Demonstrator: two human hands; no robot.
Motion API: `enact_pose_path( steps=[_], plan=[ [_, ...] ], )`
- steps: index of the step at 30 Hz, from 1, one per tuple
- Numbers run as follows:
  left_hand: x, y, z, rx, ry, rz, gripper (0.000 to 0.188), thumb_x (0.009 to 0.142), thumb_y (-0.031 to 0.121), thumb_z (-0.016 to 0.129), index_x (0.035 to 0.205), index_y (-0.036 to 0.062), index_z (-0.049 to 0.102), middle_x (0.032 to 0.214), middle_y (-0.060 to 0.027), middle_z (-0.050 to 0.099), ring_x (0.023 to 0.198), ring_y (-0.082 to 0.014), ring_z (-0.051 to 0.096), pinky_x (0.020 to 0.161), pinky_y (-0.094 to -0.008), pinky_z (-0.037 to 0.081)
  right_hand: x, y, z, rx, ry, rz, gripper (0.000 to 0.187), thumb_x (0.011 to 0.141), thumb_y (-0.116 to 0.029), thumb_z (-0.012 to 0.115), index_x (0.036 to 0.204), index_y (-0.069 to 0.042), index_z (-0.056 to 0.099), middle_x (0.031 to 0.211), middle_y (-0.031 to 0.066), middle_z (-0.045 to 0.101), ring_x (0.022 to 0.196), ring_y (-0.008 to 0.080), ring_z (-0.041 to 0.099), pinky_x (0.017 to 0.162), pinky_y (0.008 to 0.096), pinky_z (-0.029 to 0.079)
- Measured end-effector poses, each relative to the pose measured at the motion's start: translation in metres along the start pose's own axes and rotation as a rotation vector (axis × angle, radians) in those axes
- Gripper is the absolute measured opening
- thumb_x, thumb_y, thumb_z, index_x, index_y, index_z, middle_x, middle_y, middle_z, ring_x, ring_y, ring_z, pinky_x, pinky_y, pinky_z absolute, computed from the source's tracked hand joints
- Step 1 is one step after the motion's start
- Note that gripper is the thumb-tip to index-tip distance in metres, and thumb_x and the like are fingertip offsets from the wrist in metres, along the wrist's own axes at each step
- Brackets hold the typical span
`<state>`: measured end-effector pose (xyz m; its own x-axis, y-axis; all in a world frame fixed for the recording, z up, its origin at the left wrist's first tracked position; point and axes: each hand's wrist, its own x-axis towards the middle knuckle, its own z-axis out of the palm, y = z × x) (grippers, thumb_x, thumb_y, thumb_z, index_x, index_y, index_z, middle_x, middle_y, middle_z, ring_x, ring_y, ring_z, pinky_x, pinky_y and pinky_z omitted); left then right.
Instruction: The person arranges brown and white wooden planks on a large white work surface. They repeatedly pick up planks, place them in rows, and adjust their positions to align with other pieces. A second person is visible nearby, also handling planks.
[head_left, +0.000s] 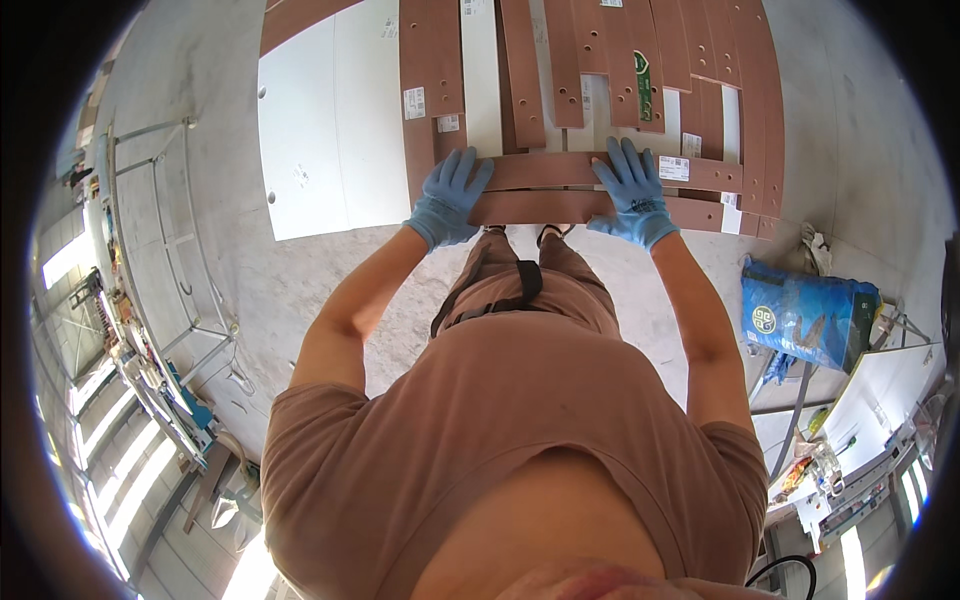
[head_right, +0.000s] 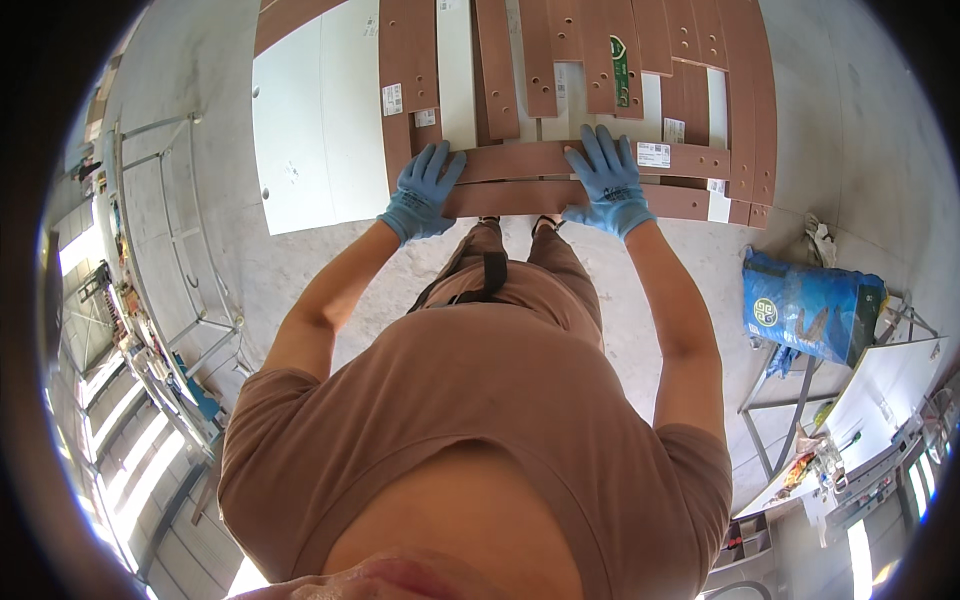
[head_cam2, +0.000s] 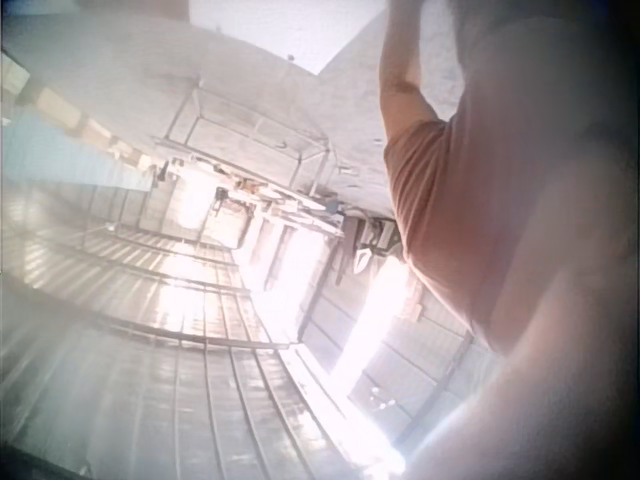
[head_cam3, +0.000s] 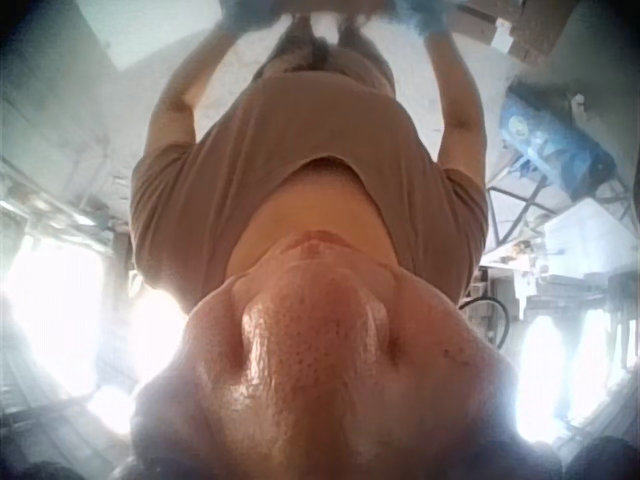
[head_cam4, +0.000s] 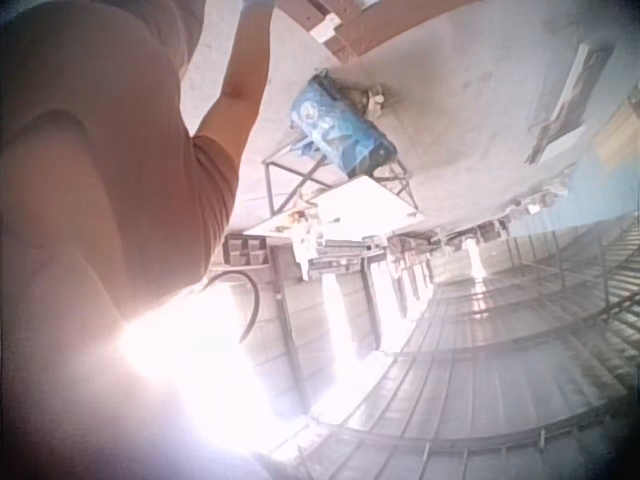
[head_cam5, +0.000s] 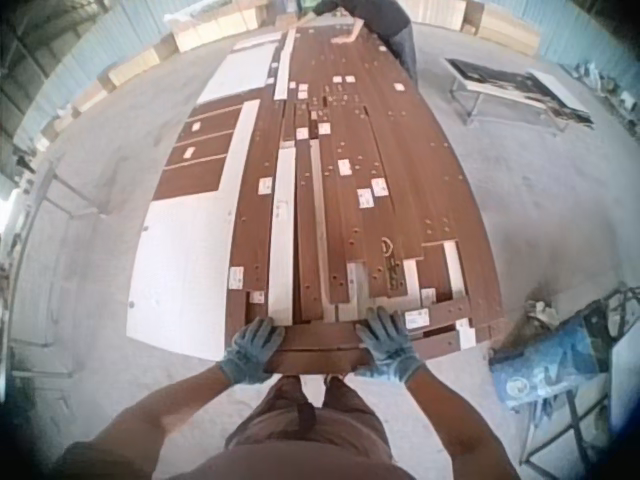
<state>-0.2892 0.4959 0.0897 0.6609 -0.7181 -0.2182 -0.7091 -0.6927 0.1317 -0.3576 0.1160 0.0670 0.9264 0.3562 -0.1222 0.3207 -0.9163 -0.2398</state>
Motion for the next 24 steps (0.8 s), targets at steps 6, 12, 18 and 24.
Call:
enact_pose_path(
  steps=[6, 12, 18, 24],
  plan=[
    [0.007, -0.005, -0.001, 0.010, 0.046, 0.015, 0.119, 0.062, 0.042, 0.089, 0.164, 0.0129, 0.035, 0.165, -0.0259, 0.034, 0.147, -0.0506, 0.039, 0.120, -0.0565, 0.038, 0.001, 0.008, 0.006, 0.006, 0.090, -0.030, 0.114, 0.059, -0.065, 0.091, 0.154, -0.018, 0.049, 0.169, 0.0178, 0.031, 0.156, 0.0415, 0.030, 0.125, 0.0660, 0.024],
    [0.001, 0.006, 0.004, -0.085, 0.094, -0.068, 0.120, 0.061, 0.039, 0.091, 0.164, 0.0125, 0.035, 0.167, -0.0261, 0.031, 0.152, -0.0539, 0.031, 0.122, -0.0590, 0.035, -0.016, 0.019, -0.004, -0.003, 0.014, -0.051, 0.122, 0.052, -0.060, 0.095, 0.155, -0.016, 0.046, 0.171, 0.0184, 0.028, 0.157, 0.0410, 0.028, 0.127, 0.0625, 0.023],
    [0.003, 0.015, 0.015, -0.151, 0.156, -0.171, 0.124, 0.058, 0.040, 0.092, 0.164, 0.0132, 0.033, 0.166, -0.0275, 0.030, 0.152, -0.0547, 0.029, 0.123, -0.0592, 0.035, -0.014, 0.017, -0.007, -0.070, -0.050, -0.008, 0.120, 0.055, -0.058, 0.093, 0.158, -0.018, 0.045, 0.172, 0.0188, 0.026, 0.158, 0.0407, 0.025, 0.127, 0.0633, 0.019],
    [0.008, 0.006, 0.002, -0.098, 0.001, -0.157, 0.129, 0.058, 0.048, 0.093, 0.166, 0.0136, 0.030, 0.166, -0.0308, 0.029, 0.153, -0.0530, 0.029, 0.125, -0.0586, 0.030, -0.011, 0.016, -0.015, -0.073, -0.085, -0.004, 0.114, 0.058, -0.053, 0.091, 0.158, -0.021, 0.046, 0.171, 0.0203, 0.027, 0.157, 0.0420, 0.025, 0.127, 0.0626, 0.018]
  ],
)
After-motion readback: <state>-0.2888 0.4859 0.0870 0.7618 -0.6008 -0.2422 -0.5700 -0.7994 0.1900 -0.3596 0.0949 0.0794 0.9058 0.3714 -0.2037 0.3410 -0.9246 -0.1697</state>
